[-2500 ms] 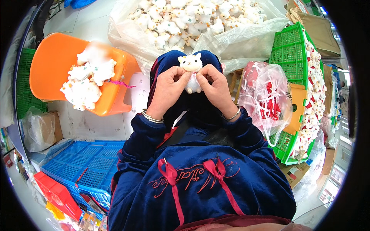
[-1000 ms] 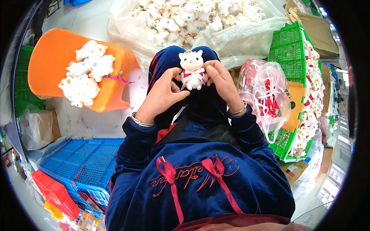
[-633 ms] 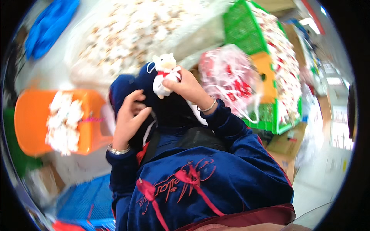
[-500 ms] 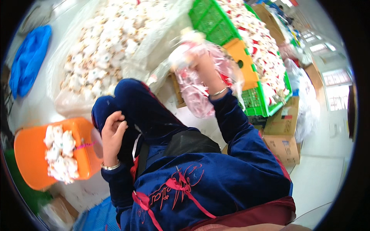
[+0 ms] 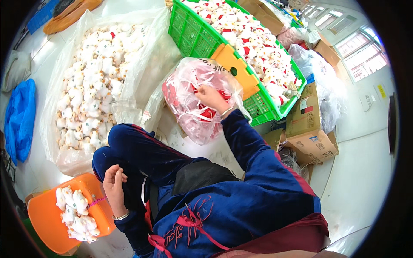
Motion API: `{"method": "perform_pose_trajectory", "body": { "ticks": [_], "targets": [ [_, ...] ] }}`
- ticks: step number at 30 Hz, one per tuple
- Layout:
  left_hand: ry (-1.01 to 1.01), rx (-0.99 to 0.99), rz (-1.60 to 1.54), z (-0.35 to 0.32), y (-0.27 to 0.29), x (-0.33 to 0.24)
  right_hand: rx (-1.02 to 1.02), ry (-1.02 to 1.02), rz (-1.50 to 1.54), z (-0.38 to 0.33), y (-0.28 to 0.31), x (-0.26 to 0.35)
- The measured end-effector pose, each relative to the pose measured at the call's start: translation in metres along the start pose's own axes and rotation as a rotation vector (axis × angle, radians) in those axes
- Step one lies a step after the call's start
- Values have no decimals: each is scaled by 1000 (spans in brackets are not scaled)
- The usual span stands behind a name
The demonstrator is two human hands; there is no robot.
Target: The person ties red ribbons around the necks of small white plush toys. They pick up each toy, wrap and knot the ribbon, then place the finished toy into a green crate.
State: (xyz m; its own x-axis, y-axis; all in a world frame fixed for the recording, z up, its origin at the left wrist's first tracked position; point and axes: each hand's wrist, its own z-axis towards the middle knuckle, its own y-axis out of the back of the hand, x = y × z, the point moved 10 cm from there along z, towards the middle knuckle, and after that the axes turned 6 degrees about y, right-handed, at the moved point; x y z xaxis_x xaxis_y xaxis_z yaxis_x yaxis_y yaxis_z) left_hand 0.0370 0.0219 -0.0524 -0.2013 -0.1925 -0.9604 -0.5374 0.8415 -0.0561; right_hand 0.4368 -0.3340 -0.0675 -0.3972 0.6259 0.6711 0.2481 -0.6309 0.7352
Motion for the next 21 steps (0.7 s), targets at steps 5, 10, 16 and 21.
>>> {"method": "perform_pose_trajectory", "body": {
  "ticks": [5, 10, 16, 21],
  "targets": [
    [-14, 4, -15, 1, -1, 3, 208, -95, -229, -16, -53, -49],
    [-47, 21, -18, 0, -2, 3, 180, -66, -272, -21, -45, -55],
    [-29, 21, -68, 0, 3, 5, -130, 136, -184, -10, 21, -25],
    [-40, 21, -74, 1, 2, 6, 126, -85, -318, -6, 40, -36]
  ]
}}
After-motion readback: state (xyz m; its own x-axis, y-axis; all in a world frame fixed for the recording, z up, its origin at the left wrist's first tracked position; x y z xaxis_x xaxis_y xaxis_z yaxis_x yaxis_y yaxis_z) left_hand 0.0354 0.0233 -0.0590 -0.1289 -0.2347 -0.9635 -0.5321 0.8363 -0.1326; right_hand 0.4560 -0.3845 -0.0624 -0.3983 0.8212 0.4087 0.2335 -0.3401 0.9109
